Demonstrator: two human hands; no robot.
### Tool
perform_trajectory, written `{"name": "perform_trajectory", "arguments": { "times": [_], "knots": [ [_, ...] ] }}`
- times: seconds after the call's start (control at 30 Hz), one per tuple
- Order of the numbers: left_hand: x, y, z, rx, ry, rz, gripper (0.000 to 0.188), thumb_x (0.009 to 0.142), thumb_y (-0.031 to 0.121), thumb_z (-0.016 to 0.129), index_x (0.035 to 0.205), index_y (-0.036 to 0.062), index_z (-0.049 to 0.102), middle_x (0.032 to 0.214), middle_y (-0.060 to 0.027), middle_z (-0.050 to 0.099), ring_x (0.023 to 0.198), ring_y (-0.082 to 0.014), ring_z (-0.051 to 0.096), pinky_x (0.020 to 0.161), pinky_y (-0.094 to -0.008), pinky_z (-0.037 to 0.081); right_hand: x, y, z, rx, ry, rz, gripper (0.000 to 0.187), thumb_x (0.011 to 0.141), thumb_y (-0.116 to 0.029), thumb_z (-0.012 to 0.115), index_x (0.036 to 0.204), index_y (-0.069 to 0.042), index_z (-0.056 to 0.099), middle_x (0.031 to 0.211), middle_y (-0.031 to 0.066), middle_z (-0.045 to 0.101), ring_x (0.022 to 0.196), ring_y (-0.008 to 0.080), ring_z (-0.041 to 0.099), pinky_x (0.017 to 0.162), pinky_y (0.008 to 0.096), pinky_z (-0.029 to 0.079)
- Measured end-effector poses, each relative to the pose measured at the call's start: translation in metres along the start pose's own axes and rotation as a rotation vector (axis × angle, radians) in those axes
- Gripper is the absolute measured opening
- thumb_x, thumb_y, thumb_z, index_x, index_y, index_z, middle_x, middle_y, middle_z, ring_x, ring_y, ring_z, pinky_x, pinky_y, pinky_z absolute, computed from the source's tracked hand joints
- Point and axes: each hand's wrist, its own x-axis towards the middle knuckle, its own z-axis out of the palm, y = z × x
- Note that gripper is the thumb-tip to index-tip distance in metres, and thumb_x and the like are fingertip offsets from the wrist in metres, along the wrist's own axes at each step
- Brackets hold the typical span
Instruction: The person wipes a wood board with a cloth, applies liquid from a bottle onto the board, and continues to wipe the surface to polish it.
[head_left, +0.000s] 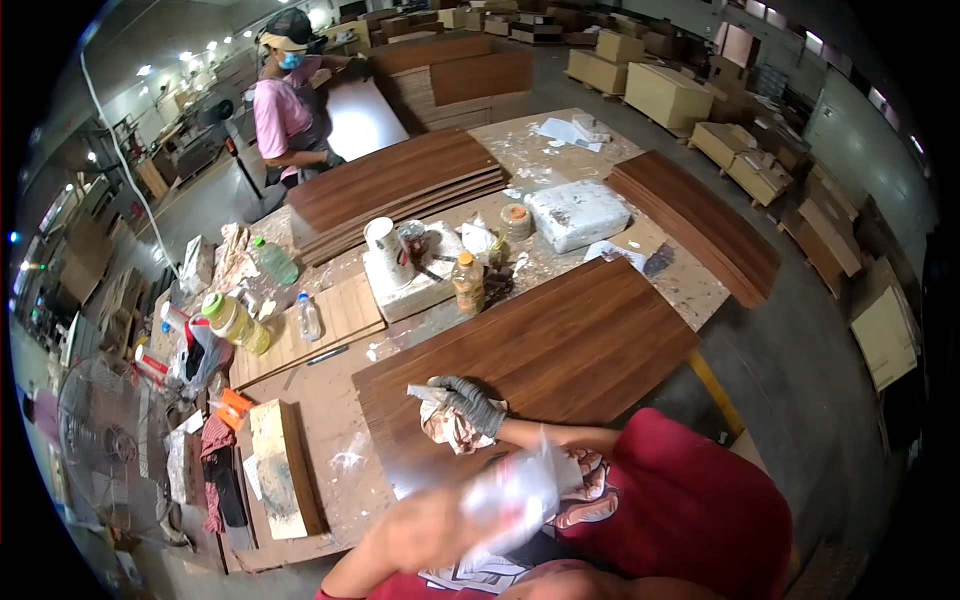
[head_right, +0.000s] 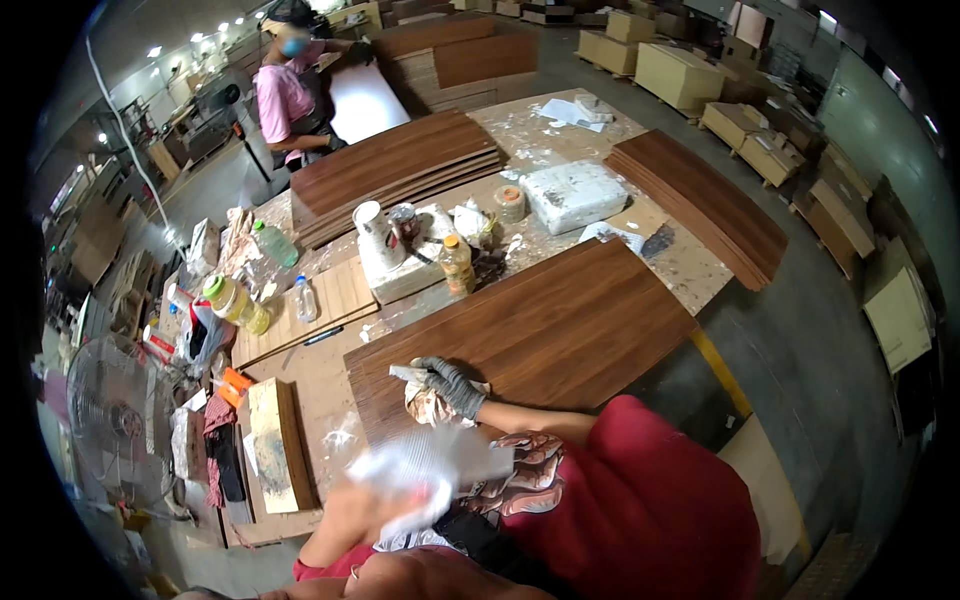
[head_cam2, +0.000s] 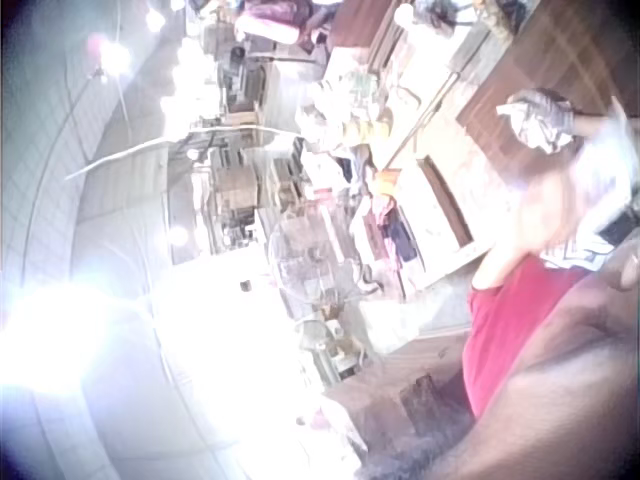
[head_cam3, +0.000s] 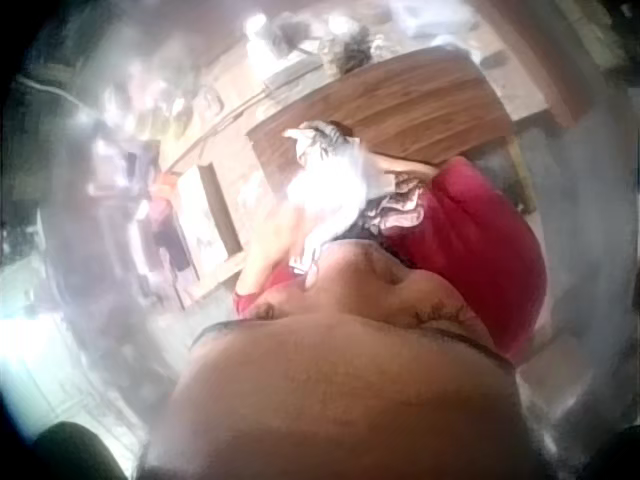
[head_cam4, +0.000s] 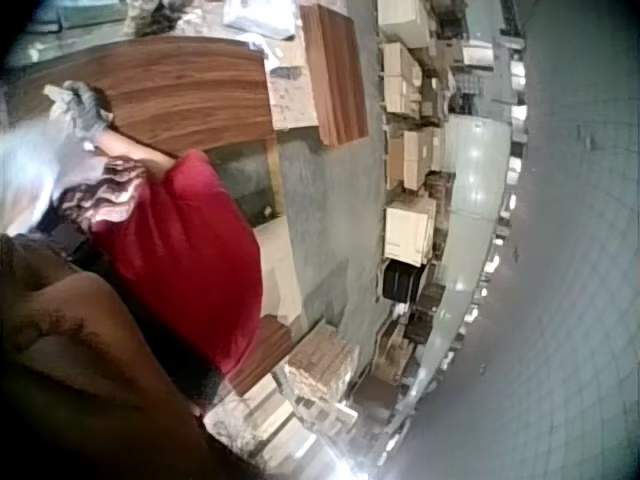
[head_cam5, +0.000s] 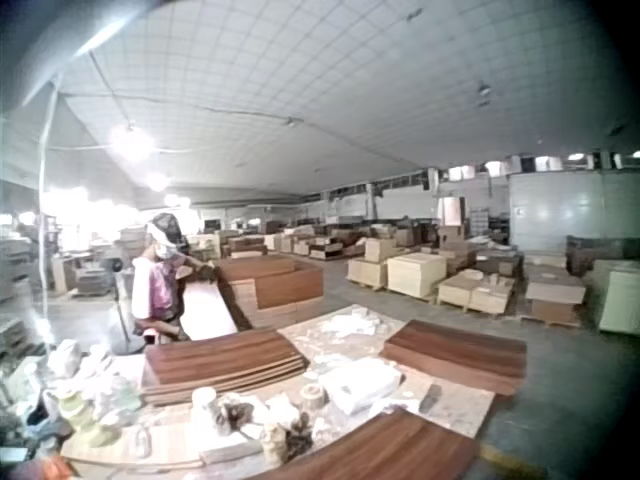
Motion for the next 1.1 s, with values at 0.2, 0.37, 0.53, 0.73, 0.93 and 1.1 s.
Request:
{"name": "perform_trajectory", "arguments": {
  "times": [0.2, 0.37, 0.53, 0.73, 0.93, 1.1],
  "knots": [
    [0.018, -0.052, 0.014, -0.894, 0.673, -0.767, 0.017, 0.095, 0.01, 0.06, 0.109, 0.0011, 0.064, 0.1, -0.0096, 0.07, 0.091, -0.0178, 0.067, 0.074, -0.0316, 0.052, -0.002, 0.001, 0.001, 0.014, -0.002, 0.01, 0.041, 0.1, -0.02, 0.061, 0.136, -0.002, 0.053, 0.128, 0.0053, 0.059, 0.117, 0.017, 0.055, 0.104, 0.0292, 0.043],
    [0.019, -0.069, 0.014, -1.045, 0.688, -0.768, 0.019, 0.097, 0.007, 0.057, 0.113, -0.0009, 0.061, 0.106, -0.01, 0.07, 0.096, -0.0162, 0.068, 0.081, -0.0313, 0.055, 0.001, 0.008, 0.0, 0.01, -0.008, 0.003, 0.04, 0.1, -0.019, 0.061, 0.136, -0.002, 0.054, 0.128, 0.0052, 0.059, 0.117, 0.0169, 0.055, 0.104, 0.0291, 0.043],
    [0.027, -0.037, 0.013, -1.091, 0.637, -0.632, 0.028, 0.096, 0.007, 0.059, 0.123, -0.0033, 0.058, 0.113, -0.0118, 0.069, 0.1, -0.0206, 0.068, 0.083, -0.0349, 0.056, 0.005, 0.019, 0.003, 0.002, -0.041, -0.01, 0.039, 0.1, -0.018, 0.061, 0.135, -0.002, 0.054, 0.128, 0.0052, 0.06, 0.116, 0.0167, 0.055, 0.103, 0.0289, 0.044],
    [0.053, 0.021, -0.009, -1.026, 0.124, 0.047, 0.029, 0.092, 0.003, 0.062, 0.119, -0.0066, 0.068, 0.117, -0.0247, 0.069, 0.098, -0.0317, 0.072, 0.09, -0.0417, 0.056, 0.011, 0.033, -0.004, -0.048, -0.046, -0.094, 0.038, 0.1, -0.017, 0.061, 0.135, -0.002, 0.054, 0.128, 0.0052, 0.06, 0.116, 0.0166, 0.056, 0.103, 0.0287, 0.044],
    [0.073, 0.019, -0.005, -1.101, -0.137, 0.094, 0.027, 0.094, 0.006, 0.061, 0.115, -0.0088, 0.068, 0.112, -0.0275, 0.069, 0.094, -0.0361, 0.071, 0.085, -0.0442, 0.057, 0.009, 0.016, 0.005, 0.156, 0.015, 0.08, 0.039, 0.098, -0.016, 0.063, 0.133, 0.0, 0.055, 0.124, 0.0056, 0.061, 0.112, 0.0153, 0.057, 0.102, 0.0285, 0.045],
    [0.08, 0.018, -0.002, -1.101, -0.165, 0.068, 0.027, 0.096, 0.008, 0.06, 0.113, -0.0106, 0.069, 0.108, -0.0298, 0.069, 0.091, -0.0397, 0.071, 0.081, -0.0462, 0.057, 0.008, 0.005, 0.003, 0.057, 0.031, 0.058, 0.041, 0.096, -0.022, 0.065, 0.131, 0.0, 0.057, 0.123, 0.0064, 0.061, 0.114, 0.0169, 0.057, 0.103, 0.0295, 0.043]
  ]
}}
